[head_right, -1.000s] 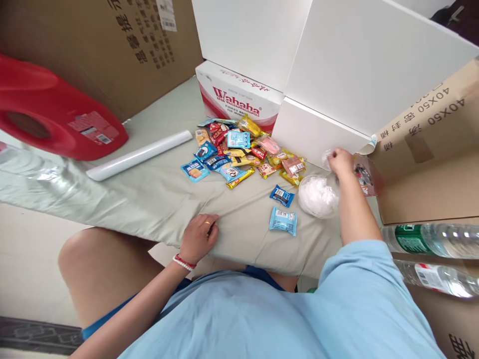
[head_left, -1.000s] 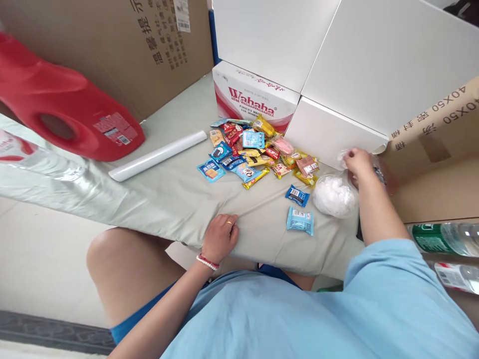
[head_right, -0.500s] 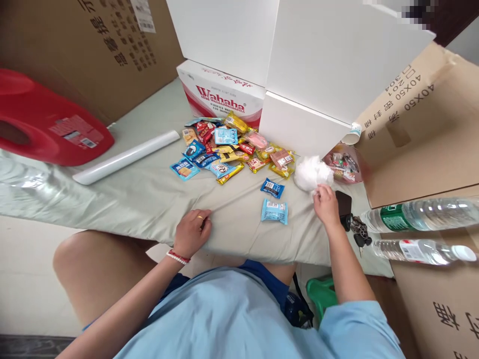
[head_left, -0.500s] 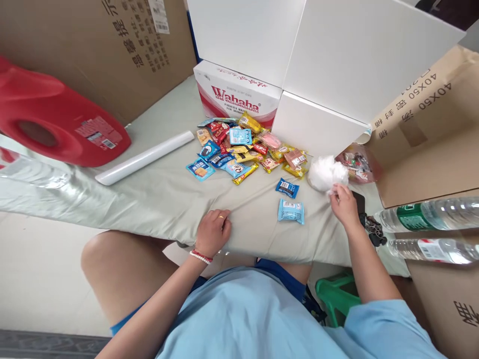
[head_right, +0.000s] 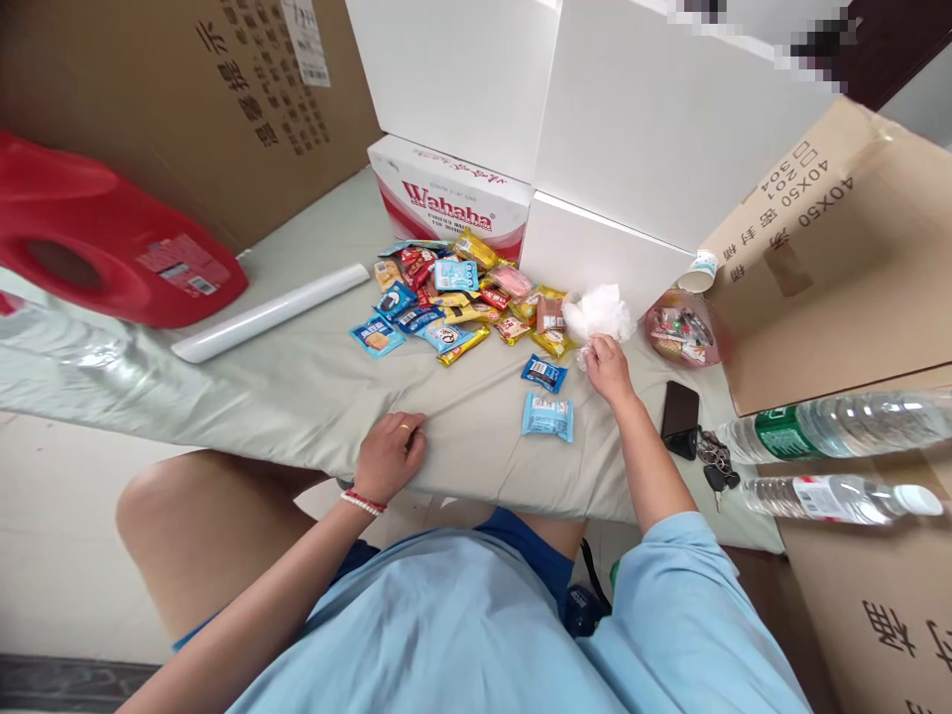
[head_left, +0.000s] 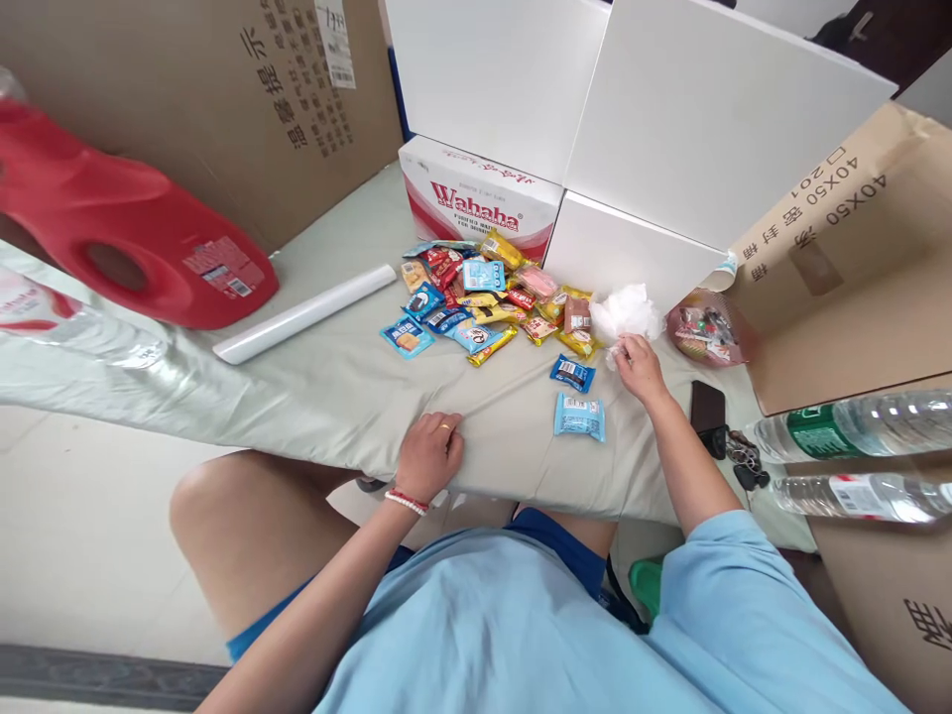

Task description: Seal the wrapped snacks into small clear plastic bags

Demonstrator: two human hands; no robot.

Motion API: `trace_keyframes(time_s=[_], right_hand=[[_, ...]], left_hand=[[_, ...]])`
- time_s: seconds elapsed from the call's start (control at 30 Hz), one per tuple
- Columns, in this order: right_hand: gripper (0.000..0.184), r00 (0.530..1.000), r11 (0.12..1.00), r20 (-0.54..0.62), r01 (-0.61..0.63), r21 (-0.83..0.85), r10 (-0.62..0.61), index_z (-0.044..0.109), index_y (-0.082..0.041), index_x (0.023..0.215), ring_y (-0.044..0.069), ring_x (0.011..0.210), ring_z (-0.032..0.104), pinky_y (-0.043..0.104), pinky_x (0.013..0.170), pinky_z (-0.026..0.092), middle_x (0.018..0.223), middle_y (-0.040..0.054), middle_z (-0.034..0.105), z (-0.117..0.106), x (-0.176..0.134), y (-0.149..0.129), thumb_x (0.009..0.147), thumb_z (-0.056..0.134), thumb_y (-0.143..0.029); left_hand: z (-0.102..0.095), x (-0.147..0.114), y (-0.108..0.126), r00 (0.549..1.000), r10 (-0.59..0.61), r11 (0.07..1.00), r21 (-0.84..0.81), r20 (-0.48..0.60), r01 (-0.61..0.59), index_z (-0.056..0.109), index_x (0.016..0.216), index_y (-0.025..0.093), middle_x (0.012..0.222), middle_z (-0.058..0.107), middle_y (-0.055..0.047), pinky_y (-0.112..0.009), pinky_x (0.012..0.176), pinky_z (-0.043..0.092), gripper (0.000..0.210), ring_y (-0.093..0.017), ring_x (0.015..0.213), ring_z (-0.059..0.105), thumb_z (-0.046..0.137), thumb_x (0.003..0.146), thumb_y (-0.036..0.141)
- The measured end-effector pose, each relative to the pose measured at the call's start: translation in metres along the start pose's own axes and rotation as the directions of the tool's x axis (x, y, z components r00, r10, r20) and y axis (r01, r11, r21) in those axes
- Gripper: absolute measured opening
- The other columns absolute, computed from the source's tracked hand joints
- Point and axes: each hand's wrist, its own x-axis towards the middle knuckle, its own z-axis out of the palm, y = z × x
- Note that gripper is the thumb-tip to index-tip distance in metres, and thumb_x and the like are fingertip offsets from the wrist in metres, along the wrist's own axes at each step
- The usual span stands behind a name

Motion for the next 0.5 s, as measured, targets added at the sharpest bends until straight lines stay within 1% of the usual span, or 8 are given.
trace_keyframes(time_s=[0.13, 0.17, 0.23, 0.27, 0.33, 0.4, 0.43, 0.5], right_hand=[[0.024, 0.995, 0.996, -0.083, -0.055, 0.074, 0.061, 0.072, -0.018, 0.093, 0.016, 0.073, 0.06, 0.038, 0.08, 0.054, 0.143, 0.0166, 0.053, -0.036, -0.031, -0.02, 0.088, 0.062, -0.039], [0.025, 0.981, 0.993, -0.166, -0.087, 0.078, 0.099, 0.074, -0.018, 0.094, 0.014, 0.068, 0.057, 0.038, 0.079, 0.053, 0.14, 0.0155, 0.055, -0.042, -0.044, -0.031, 0.088, 0.064, -0.041], [0.028, 0.908, 0.967, -0.346, -0.182, 0.176, 0.234, 0.074, -0.018, 0.095, 0.014, 0.067, 0.054, 0.035, 0.074, 0.051, 0.122, 0.0125, 0.064, -0.044, -0.073, -0.06, 0.086, 0.069, -0.045], [0.03, 0.88, 0.928, -0.346, -0.225, 0.298, 0.325, 0.074, -0.019, 0.096, 0.014, 0.067, 0.055, 0.032, 0.07, 0.05, 0.11, 0.0099, 0.067, -0.038, -0.089, -0.08, 0.085, 0.07, -0.047], [0.031, 0.888, 0.746, -0.098, -0.313, 0.588, 0.45, 0.073, -0.02, 0.096, 0.014, 0.061, 0.052, 0.027, 0.059, 0.046, 0.086, 0.0042, 0.067, -0.016, -0.12, -0.125, 0.085, 0.07, -0.049], [0.031, 0.878, 0.557, 0.22, -0.446, 0.701, 0.426, 0.073, -0.021, 0.096, 0.013, 0.055, 0.049, 0.025, 0.052, 0.041, 0.073, 0.0011, 0.064, 0.011, -0.145, -0.17, 0.085, 0.07, -0.05], [0.031, 0.864, 0.501, 0.335, -0.494, 0.711, 0.377, 0.074, -0.022, 0.097, 0.013, 0.053, 0.049, 0.025, 0.051, 0.041, 0.072, 0.0006, 0.064, 0.022, -0.153, -0.188, 0.086, 0.069, -0.05], [0.033, 0.834, 0.489, 0.499, -0.546, 0.681, 0.236, 0.076, -0.022, 0.099, 0.014, 0.054, 0.054, 0.027, 0.053, 0.046, 0.074, 0.0018, 0.067, 0.033, -0.153, -0.201, 0.086, 0.068, -0.051]], left_hand=[[-0.005, -0.002, -0.001, 0.984, -0.076, 0.98, -0.193, -0.159, 0.045, 0.064, 0.109, 0.018, 0.088, 0.065, -0.006, -0.035, 0.077, 0.05, 0.022, -0.021, 0.081, 0.06, 0.047, 0.094, 0.018], [-0.008, -0.003, 0.001, 0.97, -0.126, 0.967, -0.245, -0.208, 0.073, 0.063, 0.109, 0.018, 0.088, 0.065, -0.006, -0.034, 0.076, 0.05, 0.021, -0.02, 0.08, 0.059, 0.048, 0.094, 0.019], [-0.014, -0.005, 0.012, 0.941, -0.228, 0.928, -0.349, -0.249, 0.132, 0.064, 0.104, 0.019, 0.09, 0.064, -0.006, -0.033, 0.074, 0.049, 0.017, -0.018, 0.079, 0.058, 0.05, 0.094, 0.021], [-0.016, -0.005, 0.02, 0.938, -0.264, 0.898, -0.413, -0.224, 0.154, 0.064, 0.101, 0.019, 0.09, 0.064, -0.006, -0.032, 0.074, 0.049, 0.015, -0.018, 0.079, 0.058, 0.051, 0.095, 0.023], [-0.019, -0.004, 0.041, 0.96, -0.273, 0.789, -0.587, -0.07, 0.182, 0.064, 0.103, 0.02, 0.095, 0.064, -0.006, -0.031, 0.074, 0.05, 0.015, -0.017, 0.082, 0.06, 0.056, 0.095, 0.029], [-0.017, -0.002, 0.062, 0.971, -0.189, 0.599, -0.766, 0.149, 0.234, 0.061, 0.119, 0.021, 0.113, 0.063, -0.009, -0.03, 0.074, 0.052, 0.035, -0.018, 0.091, 0.063, 0.066, 0.09, 0.038], [-0.016, -0.002, 0.071, 0.964, -0.128, 0.507, -0.819, 0.235, 0.267, 0.059, 0.125, 0.021, 0.12, 0.062, -0.011, -0.03, 0.075, 0.053, 0.045, -0.019, 0.094, 0.063, 0.071, 0.086, 0.042], [-0.013, -0.004, 0.083, 0.93, -0.03, 0.379, -0.857, 0.365, 0.349, 0.06, 0.126, 0.021, 0.119, 0.062, -0.011, -0.029, 0.074, 0.052, 0.05, -0.02, 0.095, 0.063, 0.072, 0.085, 0.047]])
